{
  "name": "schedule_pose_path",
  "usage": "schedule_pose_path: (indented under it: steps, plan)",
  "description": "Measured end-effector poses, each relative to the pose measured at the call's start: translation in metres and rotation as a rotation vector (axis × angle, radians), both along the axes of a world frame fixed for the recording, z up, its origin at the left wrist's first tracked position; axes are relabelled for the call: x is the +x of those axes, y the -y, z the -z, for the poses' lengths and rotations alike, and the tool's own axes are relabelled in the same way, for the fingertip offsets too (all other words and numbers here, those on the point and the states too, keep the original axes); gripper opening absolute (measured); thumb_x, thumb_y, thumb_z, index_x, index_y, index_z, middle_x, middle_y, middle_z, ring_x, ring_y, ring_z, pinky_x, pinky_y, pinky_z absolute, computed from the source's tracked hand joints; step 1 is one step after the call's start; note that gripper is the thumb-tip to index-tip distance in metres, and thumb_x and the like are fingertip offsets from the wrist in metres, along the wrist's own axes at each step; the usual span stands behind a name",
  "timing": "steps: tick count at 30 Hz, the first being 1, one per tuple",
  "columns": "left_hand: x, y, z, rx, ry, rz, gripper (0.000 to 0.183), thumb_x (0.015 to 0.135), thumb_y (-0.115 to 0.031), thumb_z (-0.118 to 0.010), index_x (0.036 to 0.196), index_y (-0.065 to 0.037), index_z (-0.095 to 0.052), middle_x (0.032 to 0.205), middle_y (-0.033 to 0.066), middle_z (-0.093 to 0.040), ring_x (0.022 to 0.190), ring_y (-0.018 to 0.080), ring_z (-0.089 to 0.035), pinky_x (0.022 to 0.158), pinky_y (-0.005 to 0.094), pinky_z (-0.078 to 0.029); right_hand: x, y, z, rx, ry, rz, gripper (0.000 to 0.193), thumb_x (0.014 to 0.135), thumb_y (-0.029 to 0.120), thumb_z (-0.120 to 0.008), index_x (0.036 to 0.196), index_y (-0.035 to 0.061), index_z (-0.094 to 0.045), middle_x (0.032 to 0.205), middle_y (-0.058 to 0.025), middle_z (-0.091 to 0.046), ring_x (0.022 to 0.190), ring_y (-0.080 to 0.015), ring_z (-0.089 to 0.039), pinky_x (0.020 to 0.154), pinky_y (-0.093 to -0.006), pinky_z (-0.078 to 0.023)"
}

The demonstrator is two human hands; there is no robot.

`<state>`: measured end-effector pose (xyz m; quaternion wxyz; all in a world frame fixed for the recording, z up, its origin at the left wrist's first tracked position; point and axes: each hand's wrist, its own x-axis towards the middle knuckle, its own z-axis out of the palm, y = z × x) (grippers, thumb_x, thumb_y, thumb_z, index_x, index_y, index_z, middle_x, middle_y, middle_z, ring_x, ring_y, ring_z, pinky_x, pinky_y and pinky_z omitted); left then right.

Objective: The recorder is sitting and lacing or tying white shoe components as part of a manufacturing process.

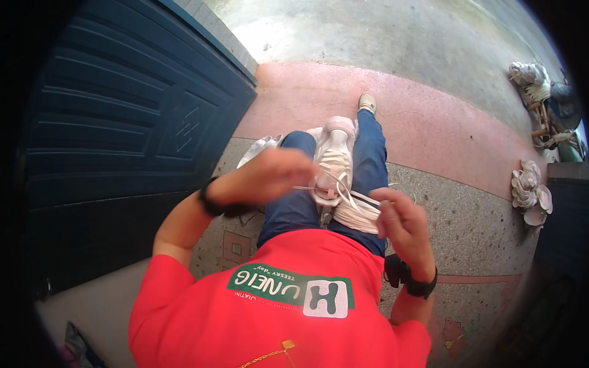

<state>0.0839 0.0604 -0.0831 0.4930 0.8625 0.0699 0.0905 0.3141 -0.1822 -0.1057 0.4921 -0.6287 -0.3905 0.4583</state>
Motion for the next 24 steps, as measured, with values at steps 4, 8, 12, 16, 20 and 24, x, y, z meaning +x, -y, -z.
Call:
schedule_pose_path:
  steps: [4,8,12,16,20,24]
  plan:
    - [-0.008,-0.018,0.189,-0.017,-0.276,-0.393,0.023,0.088,-0.012,-0.071,0.107,0.002,-0.071,0.095,0.0184,-0.073,0.088,0.0272,-0.072,0.079,0.0370,-0.056,-0.015,-0.018,0.027,-0.162,0.039,-0.123,0.024,0.108,0.016,-0.055,0.122,0.0005,-0.067,0.067,0.0015,-0.058,0.059,-0.0062,-0.055,0.055,-0.0249,-0.045]
    - [0.009,-0.011,0.217,-0.028,-0.369,-0.397,0.025,0.086,-0.015,-0.072,0.105,0.001,-0.072,0.092,0.0178,-0.074,0.086,0.0267,-0.072,0.078,0.0370,-0.056,-0.028,-0.040,0.097,-0.250,0.128,-0.154,0.023,0.105,0.019,-0.060,0.118,0.0028,-0.069,0.065,-0.0054,-0.061,0.057,-0.0125,-0.059,0.055,-0.0299,-0.047]
    - [0.022,-0.015,0.221,-0.116,-0.404,-0.360,0.022,0.084,-0.014,-0.071,0.100,0.002,-0.071,0.086,0.0188,-0.073,0.084,0.0300,-0.072,0.077,0.0377,-0.056,-0.040,-0.067,0.177,-0.134,0.724,-0.160,0.018,0.100,0.022,-0.061,0.104,0.0059,-0.068,0.071,-0.0178,-0.070,0.065,-0.0332,-0.071,0.059,-0.0456,-0.054]
    - [0.021,-0.007,0.225,0.109,-0.196,-0.387,0.014,0.084,-0.010,-0.068,0.094,0.000,-0.065,0.084,0.0166,-0.067,0.081,0.0343,-0.069,0.072,0.0415,-0.055,-0.050,-0.078,0.195,-0.189,1.010,-0.254,0.013,0.095,0.016,-0.062,0.090,0.0050,-0.065,0.073,-0.0191,-0.071,0.069,-0.0368,-0.074,0.060,-0.0468,-0.058]
    - [0.025,-0.004,0.226,0.636,0.027,-0.316,0.011,0.086,-0.007,-0.064,0.094,-0.005,-0.057,0.085,0.0128,-0.061,0.079,0.0339,-0.064,0.067,0.0441,-0.055,-0.055,-0.078,0.202,-0.187,1.088,-0.309,0.009,0.090,0.012,-0.062,0.085,0.0049,-0.066,0.073,-0.0181,-0.072,0.071,-0.0357,-0.075,0.059,-0.0458,-0.059]
    - [0.020,-0.004,0.219,0.708,-0.031,-0.206,0.006,0.091,-0.007,-0.060,0.094,-0.005,-0.055,0.083,0.0139,-0.057,0.077,0.0334,-0.062,0.065,0.0423,-0.054,-0.049,-0.066,0.213,-0.196,1.070,-0.342,0.012,0.091,0.013,-0.062,0.083,0.0052,-0.068,0.072,-0.0174,-0.072,0.070,-0.0352,-0.075,0.060,-0.0455,-0.059]
